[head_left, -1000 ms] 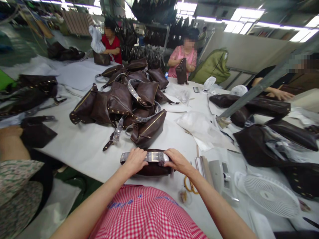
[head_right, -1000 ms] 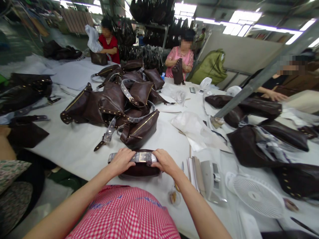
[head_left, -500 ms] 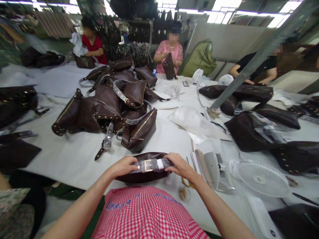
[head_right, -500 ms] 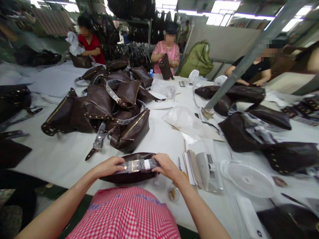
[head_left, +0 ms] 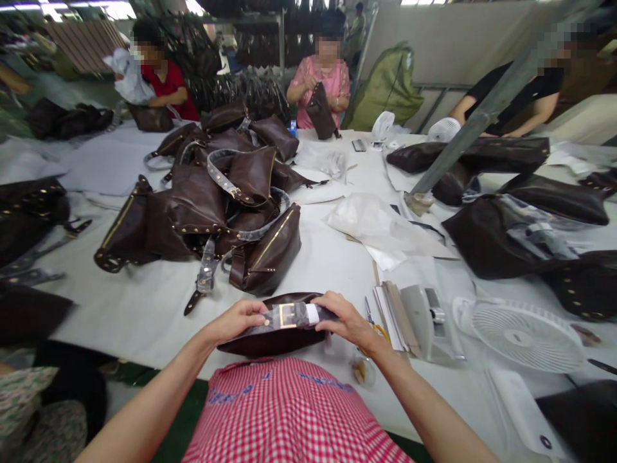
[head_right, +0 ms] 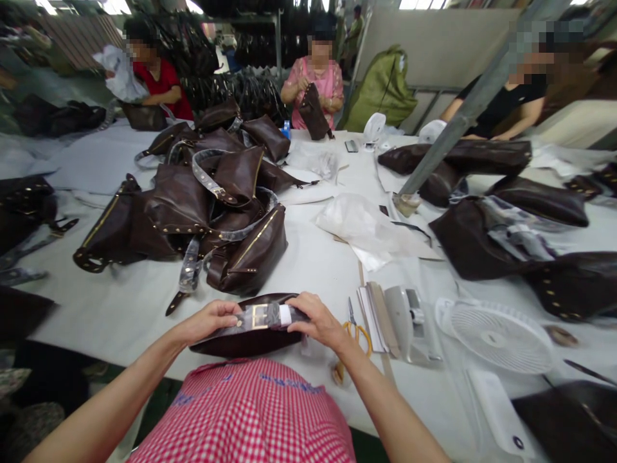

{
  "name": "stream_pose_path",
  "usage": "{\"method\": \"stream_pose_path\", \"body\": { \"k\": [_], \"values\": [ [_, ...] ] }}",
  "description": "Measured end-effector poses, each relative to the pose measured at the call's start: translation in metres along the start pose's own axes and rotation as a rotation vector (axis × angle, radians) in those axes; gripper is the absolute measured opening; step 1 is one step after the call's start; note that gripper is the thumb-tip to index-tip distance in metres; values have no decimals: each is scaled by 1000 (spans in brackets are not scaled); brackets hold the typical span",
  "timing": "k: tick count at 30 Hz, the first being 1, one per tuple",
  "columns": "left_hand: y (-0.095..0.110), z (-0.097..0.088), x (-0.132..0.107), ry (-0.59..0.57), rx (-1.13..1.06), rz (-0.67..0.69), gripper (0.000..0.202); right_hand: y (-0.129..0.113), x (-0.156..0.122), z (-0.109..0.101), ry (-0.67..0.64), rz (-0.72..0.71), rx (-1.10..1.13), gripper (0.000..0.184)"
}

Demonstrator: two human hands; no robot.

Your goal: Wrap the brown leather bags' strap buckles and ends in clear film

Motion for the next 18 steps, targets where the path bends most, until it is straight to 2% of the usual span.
{"method": "stream_pose_path", "body": {
  "k": [5,8,13,18],
  "values": [
    [-4,-2,5,-45,-72,-75,26,4,4,-2,54,-11,122,50],
    [-1,-3,8,-12,-62,-60,22,9,2,0,56,-25,116,54],
    [-6,-3,11,-75,-168,-71,26,12,0,3,46,-45,130,59],
    [-3,5,11,-101,-131,-117,27,8,3,5,46,-22,156,56]
  ]
}}
Point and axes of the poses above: each hand's wrist, its own x-axis towards the middle knuckle, its own z-axis out of the palm, y = z × x, the point moved 5 cm from there along x, towards the middle knuckle, and after that the axes turned 9 degrees about -z, right-handed, at the moved point
